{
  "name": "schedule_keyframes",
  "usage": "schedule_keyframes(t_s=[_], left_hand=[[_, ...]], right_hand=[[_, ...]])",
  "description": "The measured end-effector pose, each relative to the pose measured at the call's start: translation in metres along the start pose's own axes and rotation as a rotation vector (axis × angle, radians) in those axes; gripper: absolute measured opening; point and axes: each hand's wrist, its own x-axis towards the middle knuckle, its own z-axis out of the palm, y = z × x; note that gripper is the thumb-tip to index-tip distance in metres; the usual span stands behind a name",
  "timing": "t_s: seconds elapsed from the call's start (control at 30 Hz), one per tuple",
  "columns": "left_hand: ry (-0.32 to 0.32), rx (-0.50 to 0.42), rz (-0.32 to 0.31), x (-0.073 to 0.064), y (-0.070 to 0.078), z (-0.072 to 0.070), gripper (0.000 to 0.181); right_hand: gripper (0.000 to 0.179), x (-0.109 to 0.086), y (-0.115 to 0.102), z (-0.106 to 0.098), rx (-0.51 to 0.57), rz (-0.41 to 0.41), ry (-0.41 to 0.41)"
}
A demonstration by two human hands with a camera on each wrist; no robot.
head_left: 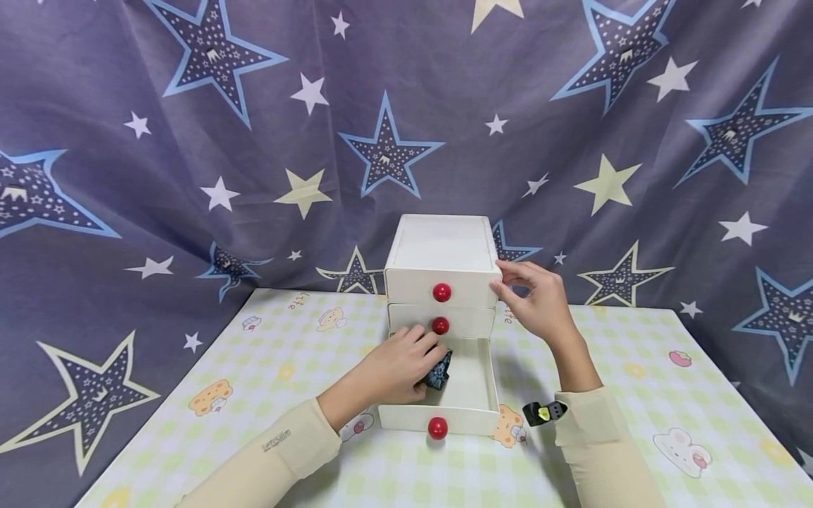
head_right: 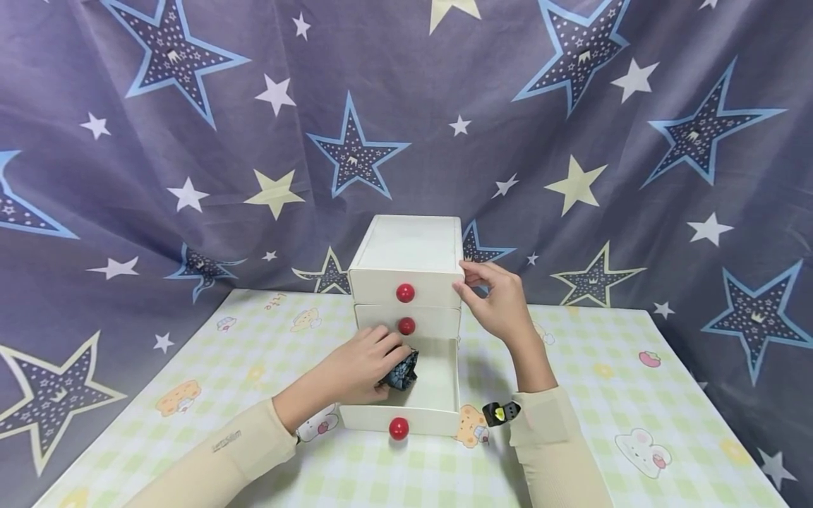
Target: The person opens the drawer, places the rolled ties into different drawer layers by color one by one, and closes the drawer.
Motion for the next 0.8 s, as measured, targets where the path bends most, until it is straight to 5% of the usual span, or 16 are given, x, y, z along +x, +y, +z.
schedule_keyframes(t_s=[0.57, 0.8], left_hand=[[-0.077, 0.081, -0.028, 0.008, 0.008, 0.029, 0.060], [-0.034, 0.123, -0.031, 0.014, 0.009, 0.032, 0.057]], right_hand=[[0.038, 0.000, 0.001, 0.002, 0.012, -0.008, -0.009], [0.037, 0.001, 0.001, 0.001, 0.014, -0.002, 0.004]])
